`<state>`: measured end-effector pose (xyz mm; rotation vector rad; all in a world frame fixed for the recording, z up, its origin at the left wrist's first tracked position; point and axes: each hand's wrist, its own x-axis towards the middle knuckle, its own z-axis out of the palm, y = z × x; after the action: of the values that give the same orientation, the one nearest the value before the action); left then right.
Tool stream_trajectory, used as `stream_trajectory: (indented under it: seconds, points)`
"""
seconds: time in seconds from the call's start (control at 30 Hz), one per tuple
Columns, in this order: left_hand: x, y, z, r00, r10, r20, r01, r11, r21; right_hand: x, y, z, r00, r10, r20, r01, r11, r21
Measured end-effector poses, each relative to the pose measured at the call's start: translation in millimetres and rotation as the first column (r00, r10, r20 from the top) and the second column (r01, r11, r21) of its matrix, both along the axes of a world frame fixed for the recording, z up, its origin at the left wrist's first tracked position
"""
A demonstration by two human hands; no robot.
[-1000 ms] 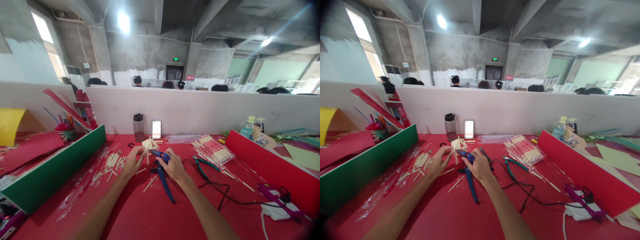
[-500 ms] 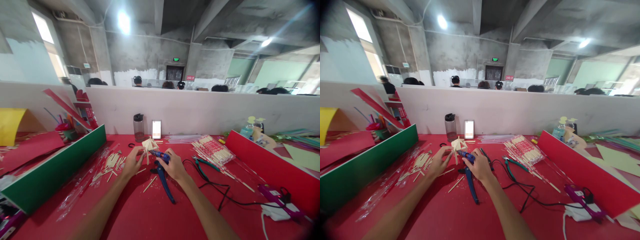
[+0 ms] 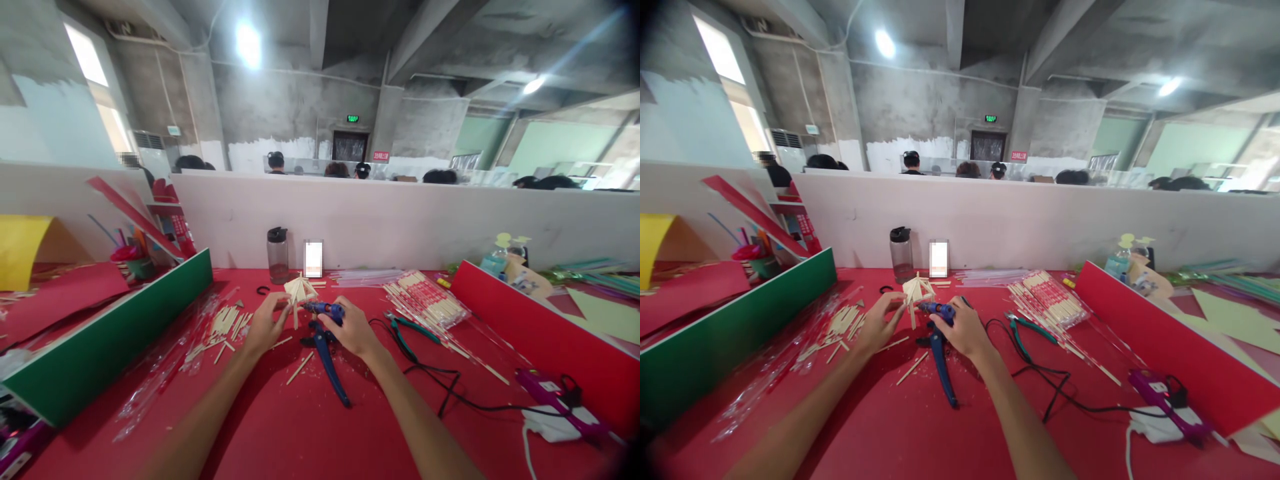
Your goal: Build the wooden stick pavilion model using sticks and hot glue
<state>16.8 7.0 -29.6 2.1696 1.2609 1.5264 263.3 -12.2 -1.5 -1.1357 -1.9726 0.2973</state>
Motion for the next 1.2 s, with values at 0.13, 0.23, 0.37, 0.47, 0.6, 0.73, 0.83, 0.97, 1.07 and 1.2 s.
stream_trajectory:
  seconds: [0.13,0.23,0.37,0.47,0.6,0.73,0.83,0.97,1.07,1.2]
  points:
    - [0,1,-0.1,1.000,-0.013,0.014,0.013,1.000,0.000,7,5,-0.9,0.981,0.105,-0.165,-0.136,0.972,-0.192]
    - [0,1,0.3,1.000,-0.006,0.007,0.006,1.000,0.000,16,13,-3.8,0.936,0.171,-0.308,-0.285,0.882,-0.376]
    - [0,2,0.1,1.000,-0.005,0.009,0.005,1.000,0.007,33,21,-7.4,0.870,0.134,-0.474,-0.386,0.783,-0.488]
    - [-1,3,-1.1,1.000,0.000,0.008,0.000,1.000,0.003,50,21,-9.1,0.806,0.128,-0.577,-0.497,0.675,-0.545]
    - [-4,6,-3.9,1.000,-0.006,-0.003,0.006,1.000,-0.008,67,20,-9.9,0.735,0.152,-0.660,-0.583,0.639,-0.502]
    - [-5,6,-3.0,1.000,0.005,-0.014,-0.005,1.000,0.003,69,20,-6.4,0.777,0.203,-0.596,-0.563,0.648,-0.513]
    - [-4,4,0.8,1.000,0.016,-0.027,-0.016,1.000,0.009,59,19,-2.5,0.844,0.219,-0.490,-0.489,0.688,-0.536]
    - [-3,2,3.6,0.999,0.019,-0.026,-0.019,1.000,0.003,35,17,-4.5,0.890,0.244,-0.385,-0.425,0.753,-0.503]
    - [-3,2,3.6,0.999,0.022,-0.028,-0.022,1.000,0.003,23,17,-10.0,0.916,0.273,-0.294,-0.388,0.786,-0.482]
    - [-5,3,3.1,0.998,0.019,-0.051,-0.018,1.000,0.022,28,16,-10.4,0.820,0.441,-0.365,-0.572,0.621,-0.536]
